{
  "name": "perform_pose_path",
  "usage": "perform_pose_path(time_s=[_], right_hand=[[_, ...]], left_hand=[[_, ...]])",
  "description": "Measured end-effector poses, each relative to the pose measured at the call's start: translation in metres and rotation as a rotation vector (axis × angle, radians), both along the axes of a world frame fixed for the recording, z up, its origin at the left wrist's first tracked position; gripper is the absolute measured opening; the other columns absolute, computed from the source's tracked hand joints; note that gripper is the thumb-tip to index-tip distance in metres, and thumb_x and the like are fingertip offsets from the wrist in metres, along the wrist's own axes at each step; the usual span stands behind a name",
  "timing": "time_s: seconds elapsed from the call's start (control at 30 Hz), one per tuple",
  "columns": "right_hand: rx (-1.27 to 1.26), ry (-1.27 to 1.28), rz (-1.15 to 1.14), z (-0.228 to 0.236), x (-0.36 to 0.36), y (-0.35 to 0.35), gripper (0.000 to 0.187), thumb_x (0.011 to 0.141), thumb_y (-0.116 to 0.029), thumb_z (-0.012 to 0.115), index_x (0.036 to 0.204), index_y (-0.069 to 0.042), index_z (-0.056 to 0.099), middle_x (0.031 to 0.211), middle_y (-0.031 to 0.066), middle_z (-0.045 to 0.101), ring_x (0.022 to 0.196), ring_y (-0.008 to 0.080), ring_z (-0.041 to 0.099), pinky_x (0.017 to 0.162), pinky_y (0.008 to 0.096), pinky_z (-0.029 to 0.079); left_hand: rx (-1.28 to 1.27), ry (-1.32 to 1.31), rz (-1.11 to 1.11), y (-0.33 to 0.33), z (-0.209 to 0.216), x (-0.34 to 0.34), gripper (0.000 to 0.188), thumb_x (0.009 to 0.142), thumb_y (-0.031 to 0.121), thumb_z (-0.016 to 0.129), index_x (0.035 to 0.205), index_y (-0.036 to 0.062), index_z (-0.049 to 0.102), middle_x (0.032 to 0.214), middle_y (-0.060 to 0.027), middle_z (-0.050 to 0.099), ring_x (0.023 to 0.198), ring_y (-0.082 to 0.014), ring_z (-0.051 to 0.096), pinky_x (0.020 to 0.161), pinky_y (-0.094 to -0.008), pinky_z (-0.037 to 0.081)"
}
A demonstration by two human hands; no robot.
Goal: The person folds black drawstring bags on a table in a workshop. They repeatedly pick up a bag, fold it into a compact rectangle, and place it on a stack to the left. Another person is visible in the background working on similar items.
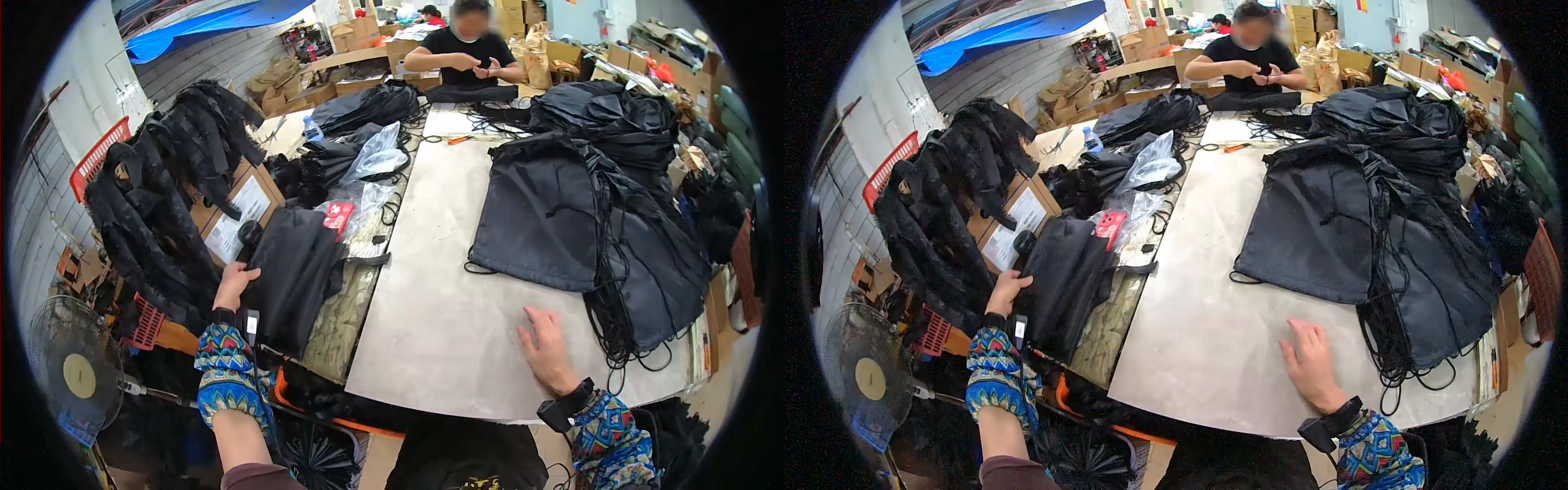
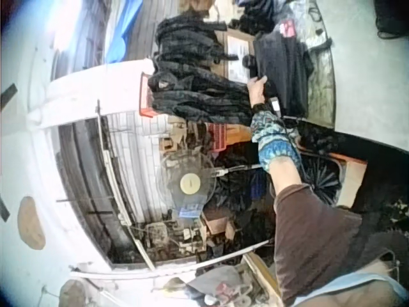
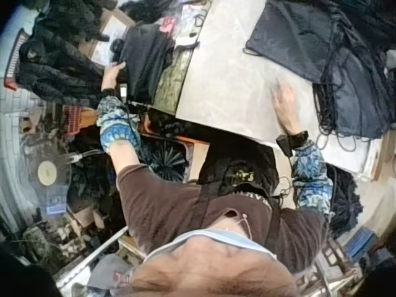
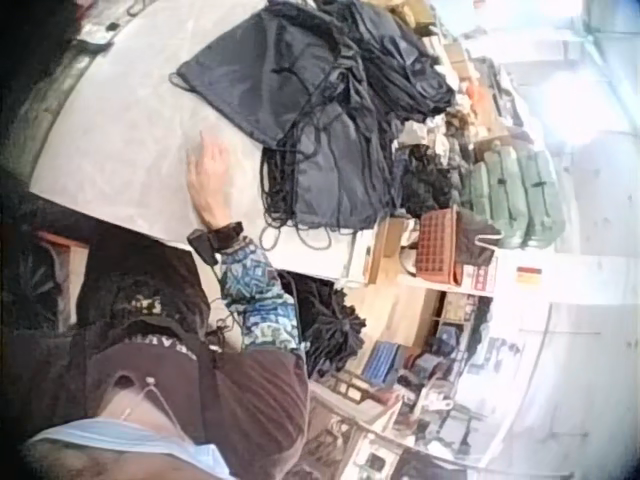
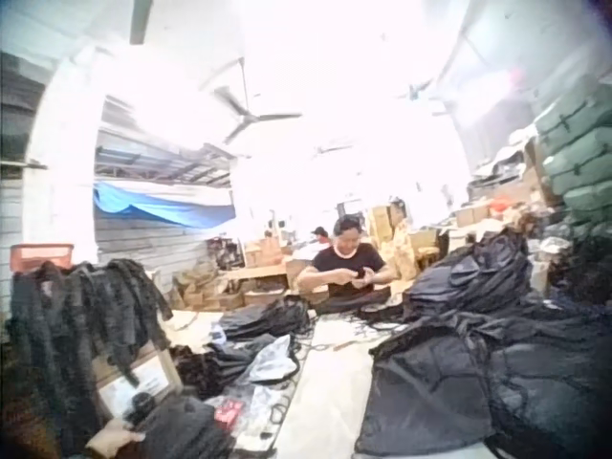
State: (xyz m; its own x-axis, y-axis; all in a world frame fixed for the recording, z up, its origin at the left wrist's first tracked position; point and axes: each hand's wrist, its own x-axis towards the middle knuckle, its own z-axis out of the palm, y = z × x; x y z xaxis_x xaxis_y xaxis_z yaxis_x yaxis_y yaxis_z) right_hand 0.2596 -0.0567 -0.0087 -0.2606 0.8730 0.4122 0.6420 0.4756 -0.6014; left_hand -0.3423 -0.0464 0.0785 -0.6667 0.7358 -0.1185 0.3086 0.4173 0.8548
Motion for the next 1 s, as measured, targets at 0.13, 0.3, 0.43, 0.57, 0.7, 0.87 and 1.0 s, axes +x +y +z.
perform_pose_path(time_s=[0.13,0.3,0.43,0.57,0.7,0.87,1.0], right_hand=[[0.001,-0.044,0.002,0.001,0.001,0.0,0.038,0.086,-0.013,0.063,0.12,0.001,0.054,0.112,0.0172,0.06,0.106,0.0349,0.052,0.093,0.042,0.043],[0.068,-0.264,0.029,0.011,0.003,0.006,0.037,0.084,-0.014,0.062,0.118,-0.001,0.056,0.114,0.0138,0.06,0.108,0.0319,0.053,0.091,0.0393,0.044],[0.388,-0.529,-0.071,0.021,-0.005,0.056,0.038,0.081,-0.011,0.059,0.116,0.001,0.057,0.116,0.0127,0.06,0.109,0.028,0.054,0.09,0.0389,0.044],[0.436,-0.827,-0.182,0.007,0.01,0.106,0.026,0.078,-0.011,0.06,0.101,0.0,0.061,0.099,0.0103,0.065,0.099,0.0267,0.061,0.083,0.037,0.047],[0.312,-0.627,0.0,0.033,0.0,0.103,0.012,0.077,-0.012,0.06,0.085,-0.003,0.061,0.082,0.0091,0.065,0.086,0.0279,0.065,0.072,0.0376,0.052],[-0.096,-0.525,0.699,0.085,-0.023,0.017,0.016,0.087,-0.015,0.056,0.089,-0.001,0.062,0.081,0.0181,0.065,0.083,0.0356,0.064,0.07,0.045,0.052],[-0.133,-0.156,0.581,0.04,-0.028,0.013,0.022,0.092,-0.015,0.056,0.107,0.0,0.061,0.103,0.019,0.065,0.098,0.0361,0.062,0.084,0.0418,0.05]], left_hand=[[-0.109,0.239,0.031,0.009,-0.029,-0.01,0.051,0.072,0.017,0.078,0.113,-0.0073,0.06,0.111,-0.019,0.065,0.102,-0.0278,0.063,0.088,-0.0355,0.048],[-0.228,0.648,0.183,0.022,-0.03,0.024,0.056,0.071,0.031,0.077,0.118,0.0073,0.057,0.116,-0.0154,0.062,0.115,-0.0323,0.055,0.096,-0.0464,0.041],[-0.329,0.722,0.202,0.01,-0.014,0.02,0.058,0.069,0.033,0.078,0.12,0.0154,0.055,0.119,-0.0102,0.06,0.119,-0.0321,0.05,0.096,-0.0524,0.039],[-0.216,0.719,0.127,0.011,-0.005,0.018,0.056,0.074,0.028,0.074,0.124,0.015,0.052,0.123,-0.0094,0.056,0.12,-0.0325,0.048,0.096,-0.0521,0.038],[0.297,1.083,-0.063,-0.007,0.031,0.094,0.035,0.08,0.008,0.064,0.114,0.007,0.056,0.112,-0.0133,0.057,0.11,-0.0334,0.051,0.092,-0.0459,0.04],[0.494,0.779,-0.866,-0.012,0.028,0.25,0.018,0.081,0.003,0.06,0.098,0.001,0.063,0.099,-0.0176,0.063,0.091,-0.036,0.058,0.079,-0.0419,0.047],[0.399,1.005,-1.234,-0.017,-0.053,0.341,0.051,0.09,0.034,0.06,0.13,0.0049,0.05,0.134,-0.016,0.051,0.124,-0.0341,0.048,0.102,-0.0469,0.038]])
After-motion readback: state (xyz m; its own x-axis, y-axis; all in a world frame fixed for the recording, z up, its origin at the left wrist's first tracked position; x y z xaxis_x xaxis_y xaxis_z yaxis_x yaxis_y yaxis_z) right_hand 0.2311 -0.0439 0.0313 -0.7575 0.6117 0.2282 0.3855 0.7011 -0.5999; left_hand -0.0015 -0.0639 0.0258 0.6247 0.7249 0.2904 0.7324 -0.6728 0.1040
